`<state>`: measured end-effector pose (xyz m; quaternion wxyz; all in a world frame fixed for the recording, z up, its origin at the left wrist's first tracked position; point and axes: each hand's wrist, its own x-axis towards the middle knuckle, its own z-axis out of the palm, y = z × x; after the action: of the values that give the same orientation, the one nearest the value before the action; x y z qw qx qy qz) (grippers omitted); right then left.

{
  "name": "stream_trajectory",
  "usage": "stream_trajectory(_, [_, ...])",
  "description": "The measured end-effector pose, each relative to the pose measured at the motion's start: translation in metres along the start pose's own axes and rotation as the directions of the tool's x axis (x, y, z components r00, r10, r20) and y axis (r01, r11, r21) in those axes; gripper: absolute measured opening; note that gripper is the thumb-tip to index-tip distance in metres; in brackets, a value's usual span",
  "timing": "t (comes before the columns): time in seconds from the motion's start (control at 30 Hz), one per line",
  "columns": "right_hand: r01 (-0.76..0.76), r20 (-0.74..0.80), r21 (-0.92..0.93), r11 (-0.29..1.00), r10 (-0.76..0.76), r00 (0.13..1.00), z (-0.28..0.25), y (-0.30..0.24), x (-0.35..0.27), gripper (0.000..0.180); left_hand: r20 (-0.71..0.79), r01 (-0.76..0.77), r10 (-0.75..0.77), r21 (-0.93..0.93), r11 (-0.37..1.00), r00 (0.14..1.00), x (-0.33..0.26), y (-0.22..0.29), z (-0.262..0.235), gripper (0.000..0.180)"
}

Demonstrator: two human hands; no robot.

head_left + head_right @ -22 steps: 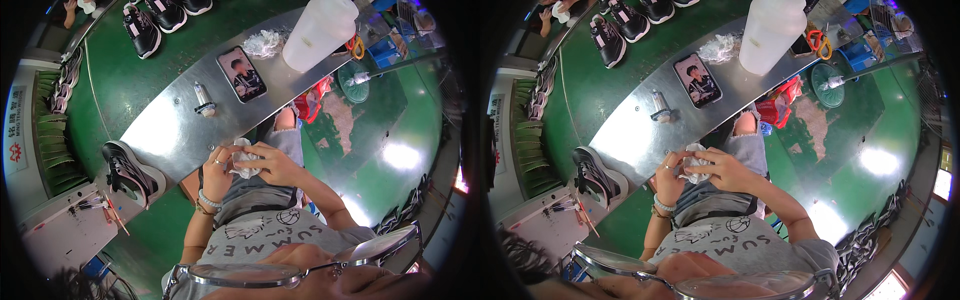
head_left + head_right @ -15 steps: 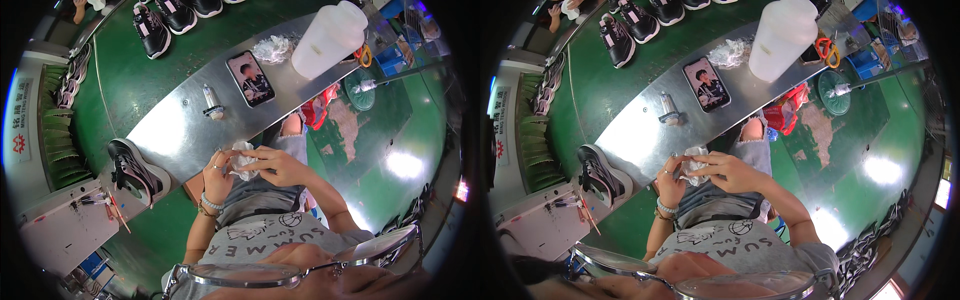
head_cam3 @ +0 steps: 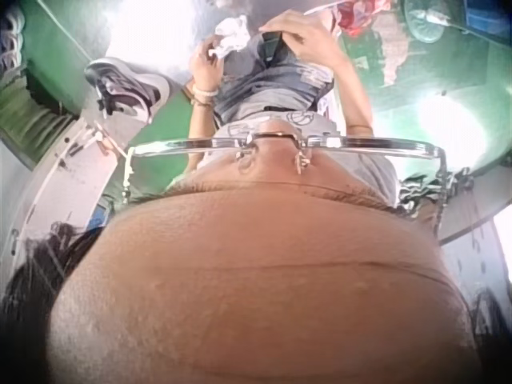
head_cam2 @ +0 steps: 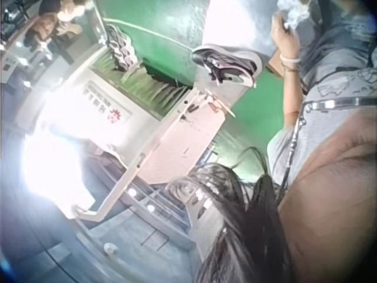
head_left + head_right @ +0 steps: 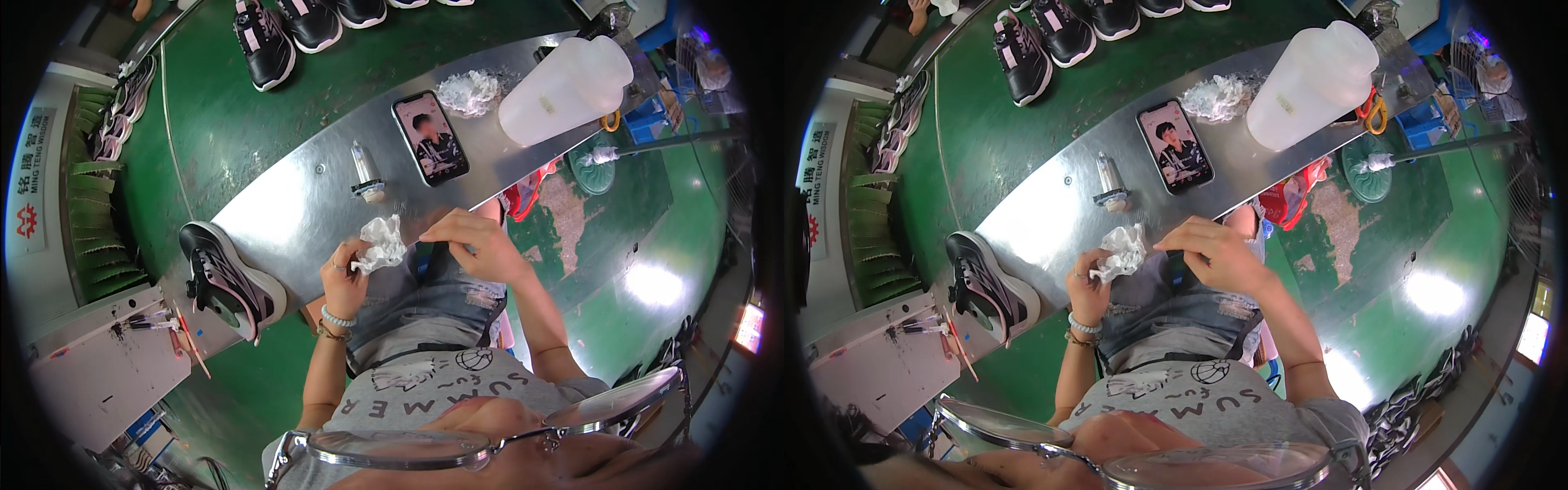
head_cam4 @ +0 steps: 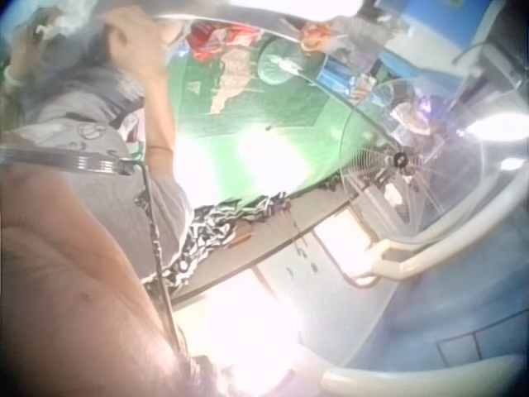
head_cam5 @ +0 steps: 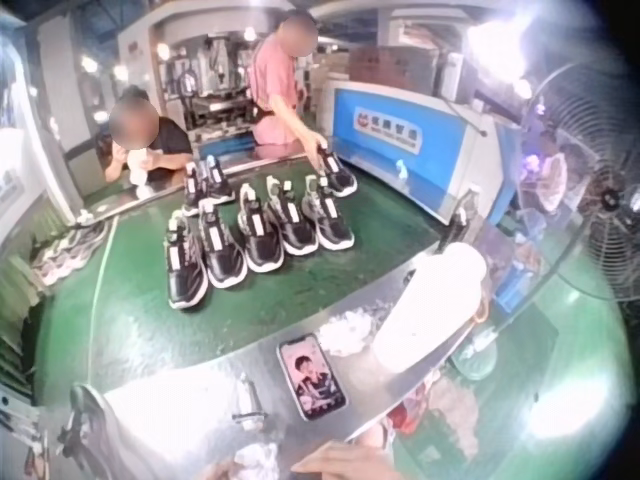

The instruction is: The person wipes a small component with a cloth, uses shears to trim excess material from it, and then applies liquid from a syringe to the side of a shoe.

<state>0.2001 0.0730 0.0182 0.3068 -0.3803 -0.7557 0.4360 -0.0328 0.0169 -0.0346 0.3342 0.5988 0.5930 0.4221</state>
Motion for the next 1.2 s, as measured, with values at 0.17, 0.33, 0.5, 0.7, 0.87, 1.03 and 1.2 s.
stream_trajectory(0.17, [0.013, -0.036, -0.021, 1.0, -0.014, 0.999, -0.005, 0.003, -0.001, 0.032, 0.102, 0.03, -0.031, 0.017, 0.999, 0.994, 0.005, 0.001, 0.001, 0.032])
stream_trajectory(0.33, [-0.004, -0.095, 0.015, 1.0, 0.006, 0.995, -0.001, 0.01, -0.007, 0.028, 0.05, -0.078, 0.073, 0.093, 0.993, 0.996, 0.007, 0.0, 0.006, 0.027])
stream_trajectory(0.5, [0.071, -0.09, 0.045, 0.996, -0.067, 0.994, 0.023, 0.008, -0.016, 0.025, 0.101, -0.061, 0.046, 0.146, 0.987, 0.994, 0.002, -0.005, 0.005, 0.025])
stream_trajectory(0.7, [0.18, -0.21, -0.012, 0.984, -0.178, 0.961, 0.035, -0.002, -0.013, 0.029, 0.162, -0.063, 0.042, 0.131, 0.989, 0.986, 0.0, -0.004, 0.007, 0.029])
stream_trajectory(0.87, [-0.043, -0.313, -0.394, 0.918, -0.09, 0.946, -0.041, 0.025, -0.026, 0.019, -0.029, -0.148, 0.154, 0.164, 0.975, 0.988, 0.001, 0.003, 0.006, 0.023])
stream_trajectory(1.03, [-0.56, -0.882, -0.415, 0.717, -0.166, 0.441, -0.198, 0.134, -0.078, 0.04, 0.016, -0.212, 0.211, 0.102, 0.972, 0.977, 0.011, 0.002, 0.011, 0.034])
stream_trajectory(1.2, [-0.628, -0.748, -0.616, 0.475, -0.104, 0.655, -0.262, 0.184, -0.077, 0.068, 0.001, -0.145, 0.145, 0.07, 0.987, 0.989, 0.002, -0.008, 0.012, 0.043])
